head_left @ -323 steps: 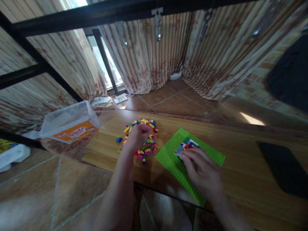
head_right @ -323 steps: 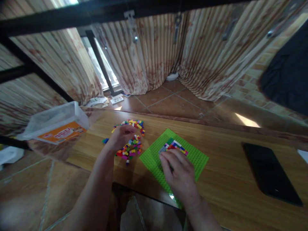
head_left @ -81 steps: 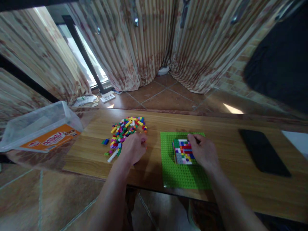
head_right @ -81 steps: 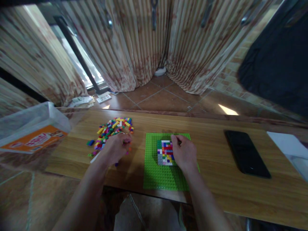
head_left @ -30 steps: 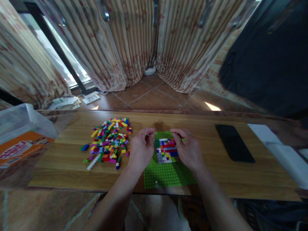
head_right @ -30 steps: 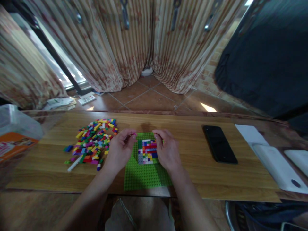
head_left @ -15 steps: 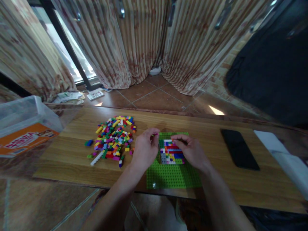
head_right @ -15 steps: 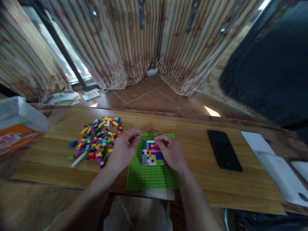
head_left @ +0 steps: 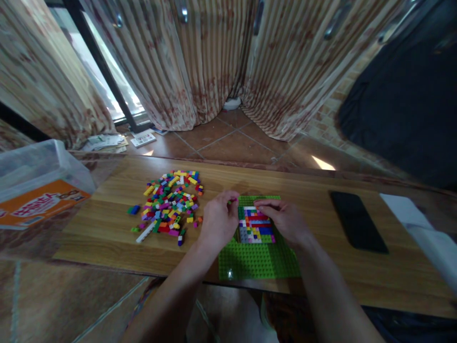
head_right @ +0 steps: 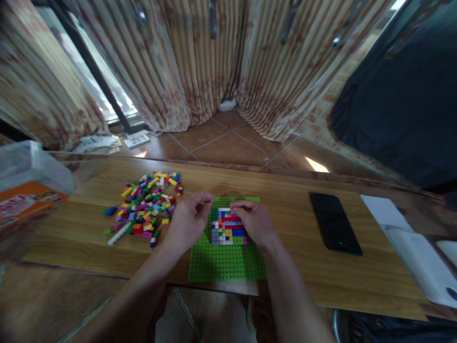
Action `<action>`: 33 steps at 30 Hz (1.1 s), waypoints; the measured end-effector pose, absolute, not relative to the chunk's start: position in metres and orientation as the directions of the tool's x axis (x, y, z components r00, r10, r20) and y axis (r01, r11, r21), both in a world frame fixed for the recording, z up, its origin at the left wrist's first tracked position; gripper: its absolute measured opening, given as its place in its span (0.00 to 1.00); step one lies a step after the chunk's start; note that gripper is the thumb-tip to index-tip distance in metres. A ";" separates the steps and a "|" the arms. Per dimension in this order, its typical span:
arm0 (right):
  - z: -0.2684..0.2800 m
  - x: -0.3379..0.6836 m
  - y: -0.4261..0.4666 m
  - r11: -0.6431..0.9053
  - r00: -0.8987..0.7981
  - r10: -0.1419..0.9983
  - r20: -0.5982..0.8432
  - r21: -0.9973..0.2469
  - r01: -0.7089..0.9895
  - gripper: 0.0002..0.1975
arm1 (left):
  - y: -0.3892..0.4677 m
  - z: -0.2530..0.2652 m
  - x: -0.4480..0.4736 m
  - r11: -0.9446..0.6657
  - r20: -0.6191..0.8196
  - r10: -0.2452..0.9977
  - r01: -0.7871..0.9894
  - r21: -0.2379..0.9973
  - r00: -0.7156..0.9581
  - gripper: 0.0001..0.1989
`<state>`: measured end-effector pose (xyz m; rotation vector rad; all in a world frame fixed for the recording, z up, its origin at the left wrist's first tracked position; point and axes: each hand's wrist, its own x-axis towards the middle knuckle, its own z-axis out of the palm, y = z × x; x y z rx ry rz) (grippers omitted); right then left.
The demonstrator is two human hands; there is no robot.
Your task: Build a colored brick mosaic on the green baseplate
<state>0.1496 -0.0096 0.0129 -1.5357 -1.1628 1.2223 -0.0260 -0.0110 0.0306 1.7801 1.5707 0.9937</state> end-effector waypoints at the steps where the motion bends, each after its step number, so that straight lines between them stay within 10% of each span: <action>1: 0.013 0.149 -0.009 -0.224 0.111 0.972 -0.207 -0.960 0.167 0.10 | -0.011 0.031 -0.026 -0.152 0.160 0.986 0.576 0.803 0.036 0.10; 13: 0.007 0.145 -0.014 -0.191 0.132 0.976 -0.173 -0.972 0.139 0.14 | -0.007 0.027 -0.028 -0.237 0.237 0.970 0.394 0.888 0.050 0.10; 24: 0.024 0.128 -0.027 0.301 0.133 0.922 0.363 -0.890 0.342 0.07 | -0.006 0.033 -0.023 0.118 -0.100 0.988 -0.161 0.980 0.114 0.13; 33: 0.022 0.115 -0.033 0.367 0.077 0.884 0.461 -0.788 0.495 0.07 | -0.010 0.037 -0.021 0.211 -0.152 0.960 -0.249 0.945 0.235 0.12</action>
